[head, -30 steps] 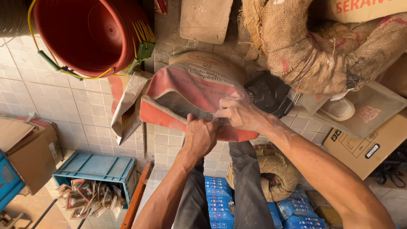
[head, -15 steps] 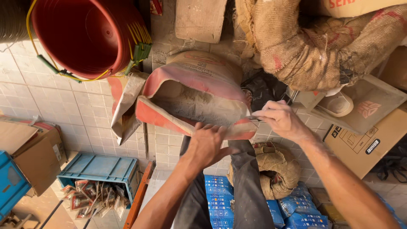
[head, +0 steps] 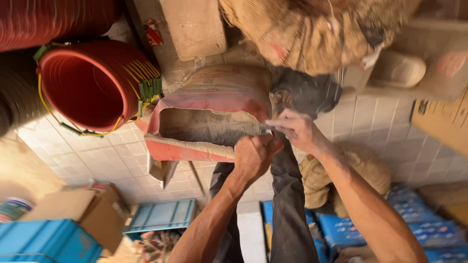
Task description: The person opens a large bag of cement, lifts it, and uses a scoop to transfer the powder into a smaller container.
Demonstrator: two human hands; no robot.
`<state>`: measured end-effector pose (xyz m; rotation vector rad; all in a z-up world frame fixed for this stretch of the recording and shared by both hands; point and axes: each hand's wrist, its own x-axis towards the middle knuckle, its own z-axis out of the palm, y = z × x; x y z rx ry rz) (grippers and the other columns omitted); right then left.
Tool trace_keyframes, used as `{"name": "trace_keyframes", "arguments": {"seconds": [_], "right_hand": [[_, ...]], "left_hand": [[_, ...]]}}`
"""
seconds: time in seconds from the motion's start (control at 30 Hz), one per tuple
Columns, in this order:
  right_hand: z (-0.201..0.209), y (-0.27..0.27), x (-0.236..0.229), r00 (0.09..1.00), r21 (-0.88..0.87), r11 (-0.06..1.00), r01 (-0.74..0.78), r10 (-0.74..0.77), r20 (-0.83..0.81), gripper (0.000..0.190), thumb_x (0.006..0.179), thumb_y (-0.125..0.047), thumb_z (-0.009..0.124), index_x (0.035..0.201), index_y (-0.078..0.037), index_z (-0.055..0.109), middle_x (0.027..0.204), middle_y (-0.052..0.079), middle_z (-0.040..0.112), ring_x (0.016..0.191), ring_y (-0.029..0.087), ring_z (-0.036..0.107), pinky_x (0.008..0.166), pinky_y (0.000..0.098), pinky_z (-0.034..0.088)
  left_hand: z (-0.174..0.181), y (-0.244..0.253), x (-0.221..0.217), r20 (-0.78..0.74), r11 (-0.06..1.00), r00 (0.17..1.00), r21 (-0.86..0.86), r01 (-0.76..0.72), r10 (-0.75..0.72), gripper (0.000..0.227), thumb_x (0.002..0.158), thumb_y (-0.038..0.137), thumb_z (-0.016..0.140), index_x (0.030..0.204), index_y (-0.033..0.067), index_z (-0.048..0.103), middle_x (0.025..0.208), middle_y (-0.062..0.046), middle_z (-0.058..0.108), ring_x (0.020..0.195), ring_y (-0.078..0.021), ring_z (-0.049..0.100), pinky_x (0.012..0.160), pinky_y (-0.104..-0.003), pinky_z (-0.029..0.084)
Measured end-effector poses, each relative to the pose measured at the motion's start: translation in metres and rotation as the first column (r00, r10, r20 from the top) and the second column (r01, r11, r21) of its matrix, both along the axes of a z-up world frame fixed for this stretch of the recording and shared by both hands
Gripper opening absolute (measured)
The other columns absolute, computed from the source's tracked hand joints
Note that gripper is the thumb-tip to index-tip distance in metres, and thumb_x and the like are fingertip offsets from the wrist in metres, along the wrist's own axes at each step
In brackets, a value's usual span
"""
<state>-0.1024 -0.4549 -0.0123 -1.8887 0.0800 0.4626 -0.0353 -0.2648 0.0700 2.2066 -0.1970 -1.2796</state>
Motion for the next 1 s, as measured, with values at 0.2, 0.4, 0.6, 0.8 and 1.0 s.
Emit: {"name": "trace_keyframes", "arguments": {"seconds": [0.2,0.4,0.6,0.8,1.0], "right_hand": [[-0.002,0.016,-0.056,0.987,0.031,0.987,0.158,-0.158,-0.018,0.039,0.099,0.001,0.066,0.118,-0.026,0.087,0.086,0.007,0.068,0.077,0.028,0.072,0.074,0.0419,0.059],[0.018,0.057,-0.101,0.837,0.088,0.84,0.536,-0.542,0.08,0.02,0.101,-0.006,0.073,0.115,-0.012,0.086,0.094,0.006,0.074,0.087,0.022,0.075,0.082,0.0355,0.06],[-0.025,0.09,-0.117,0.758,0.15,0.764,0.627,-0.643,0.11,0.004,0.1,-0.009,0.079,0.103,-0.006,0.08,0.086,0.009,0.069,0.083,0.026,0.074,0.077,0.0371,0.059],[-0.018,0.1,-0.123,0.727,0.061,0.746,0.663,-0.661,0.186,0.006,0.103,-0.011,0.073,0.102,-0.005,0.073,0.085,0.012,0.067,0.084,0.035,0.073,0.08,0.0434,0.058],[-0.011,0.09,-0.127,0.773,0.115,0.802,0.586,-0.596,0.218,0.01,0.105,-0.009,0.071,0.1,-0.009,0.079,0.085,0.005,0.07,0.078,0.021,0.069,0.084,0.036,0.055]], "left_hand": [[0.026,0.009,-0.02,0.251,0.96,0.96,-0.211,0.182,-0.126,0.044,0.102,0.034,0.061,0.063,0.0186,0.051,0.053,-0.006,0.059,0.053,-0.0324,0.068,0.053,-0.038,0.055],[0.032,0.032,-0.079,0.452,0.923,0.847,-0.117,0.367,-0.28,0.031,0.106,0.037,0.062,0.085,0.0148,0.067,0.074,-0.008,0.064,0.075,-0.0341,0.073,0.062,-0.045,0.06],[0.025,-0.007,-0.075,0.01,0.811,0.902,0.442,0.383,-0.432,0.049,0.094,0.059,0.071,0.098,0.0107,0.076,0.083,-0.027,0.077,0.087,-0.0516,0.078,0.074,-0.061,0.06],[0.023,0.014,-0.093,0.379,0.819,0.732,0.361,0.446,-0.566,0.041,0.106,0.043,0.052,0.083,0.0185,0.076,0.056,-0.02,0.068,0.06,-0.0465,0.075,0.055,-0.059,0.059],[0.037,0.014,-0.105,0.501,0.786,0.614,0.291,0.545,-0.61,0.036,0.103,0.024,0.05,0.074,0.0166,0.07,0.05,-0.009,0.066,0.048,-0.0371,0.072,0.053,-0.05,0.06]]}}
